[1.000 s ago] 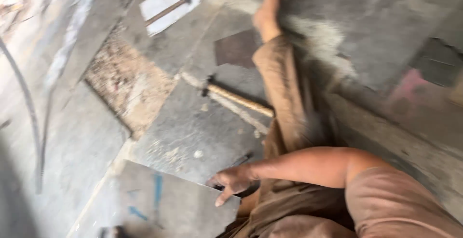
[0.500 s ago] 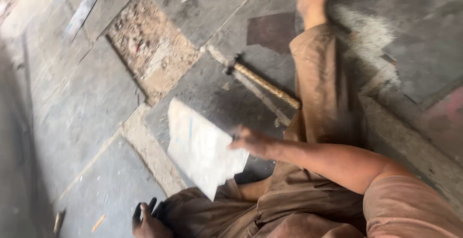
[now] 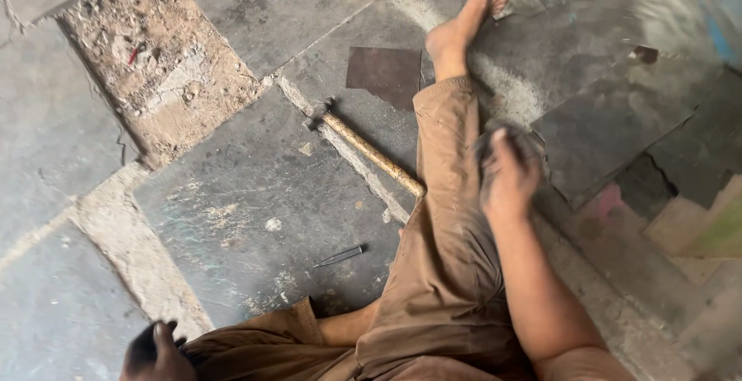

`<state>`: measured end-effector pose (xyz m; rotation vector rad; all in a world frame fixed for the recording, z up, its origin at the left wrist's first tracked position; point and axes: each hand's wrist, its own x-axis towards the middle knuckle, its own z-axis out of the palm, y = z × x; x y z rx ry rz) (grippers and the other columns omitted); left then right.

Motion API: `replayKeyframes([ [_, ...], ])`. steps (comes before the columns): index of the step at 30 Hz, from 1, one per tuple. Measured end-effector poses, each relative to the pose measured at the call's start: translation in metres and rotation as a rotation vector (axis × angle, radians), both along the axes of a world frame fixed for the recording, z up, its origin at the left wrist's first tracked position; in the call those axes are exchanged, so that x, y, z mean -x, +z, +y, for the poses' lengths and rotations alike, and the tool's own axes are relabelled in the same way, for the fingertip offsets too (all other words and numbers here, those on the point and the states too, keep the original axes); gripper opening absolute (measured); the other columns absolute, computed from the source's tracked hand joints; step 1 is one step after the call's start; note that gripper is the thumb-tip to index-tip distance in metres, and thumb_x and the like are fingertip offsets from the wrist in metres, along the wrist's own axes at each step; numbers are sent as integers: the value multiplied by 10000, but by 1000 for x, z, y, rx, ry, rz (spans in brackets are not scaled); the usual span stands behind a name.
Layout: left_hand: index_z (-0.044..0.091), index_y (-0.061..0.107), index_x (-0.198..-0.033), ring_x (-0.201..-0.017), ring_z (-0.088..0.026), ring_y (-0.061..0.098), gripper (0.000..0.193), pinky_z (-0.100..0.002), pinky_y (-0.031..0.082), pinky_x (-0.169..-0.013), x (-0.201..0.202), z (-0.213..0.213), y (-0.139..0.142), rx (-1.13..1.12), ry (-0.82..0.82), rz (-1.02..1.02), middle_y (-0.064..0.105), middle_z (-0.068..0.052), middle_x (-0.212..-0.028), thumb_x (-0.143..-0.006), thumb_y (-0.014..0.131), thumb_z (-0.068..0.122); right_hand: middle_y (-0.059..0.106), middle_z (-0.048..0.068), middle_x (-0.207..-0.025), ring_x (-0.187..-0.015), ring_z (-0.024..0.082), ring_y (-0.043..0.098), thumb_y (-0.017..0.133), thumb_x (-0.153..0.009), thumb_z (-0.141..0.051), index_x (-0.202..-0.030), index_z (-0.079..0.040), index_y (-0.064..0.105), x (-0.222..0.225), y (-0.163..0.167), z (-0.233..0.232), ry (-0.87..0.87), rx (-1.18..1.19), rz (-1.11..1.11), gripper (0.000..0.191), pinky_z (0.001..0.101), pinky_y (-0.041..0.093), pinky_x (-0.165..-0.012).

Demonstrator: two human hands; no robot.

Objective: The person sits on a tiled floor and uses a hammer and chisel to cut and shape a metal sheet. They repeatedly position the chisel along marked lines, strike it with the hammer, and break off sections of the metal. The person also flips the sheet to work on different edges and compares the cut piece to a template.

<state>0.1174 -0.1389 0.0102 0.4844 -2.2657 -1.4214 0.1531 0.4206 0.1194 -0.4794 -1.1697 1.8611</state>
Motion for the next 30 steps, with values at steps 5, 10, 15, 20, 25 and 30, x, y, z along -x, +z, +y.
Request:
replayKeyframes([
  [5,2,726,-1152,-799,-205,737,240,-318,582,-698,29,91,64,80,-267,-288,766,-156,-993,-1016,675,194,701,18,-849,-717,88,623,650,-1018,-77,-1038,5,696,24,-17,-18,285,-288,-160,95,238,506,-666],
  [10,124,769,-1139,-754,-224,777,246,-355,602,-673,64,166,55,269,-408,-358,801,-122,-918,-992,662,290,713,78,-846,-750,134,665,671,-1024,-153,-1037,0,716,114,-34,18,387,-773,-469,161,292,539,-699],
  [15,67,770,-1067,-796,-294,775,260,-379,604,-716,69,170,14,313,-585,-367,775,-178,-894,-910,734,272,716,227,-1125,-983,344,687,721,-998,-344,-1311,-50,647,197,-117,33,194,-1127,-796,435,439,549,-854],
  [20,64,766,-1072,-778,-279,784,272,-385,607,-711,82,157,-10,224,-589,-466,781,-173,-893,-898,733,270,438,267,-1468,-1325,439,436,655,-971,-474,-1565,-145,448,217,-158,28,333,-1442,-1379,710,541,393,-1079],
  [25,92,767,-1089,-736,-291,775,267,-398,597,-693,88,159,-14,225,-662,-568,785,-163,-896,-914,710,285,353,242,-1513,-1367,424,316,602,-953,-600,-1543,-226,450,229,-139,-1,465,-1496,-1569,715,584,287,-1109],
  [30,101,766,-1096,-742,-269,784,286,-380,610,-708,91,159,-13,211,-690,-600,784,-159,-908,-903,725,308,400,188,-1486,-1369,379,342,554,-979,-600,-1481,-216,523,225,-133,-36,695,-1609,-1475,633,620,249,-1119],
])
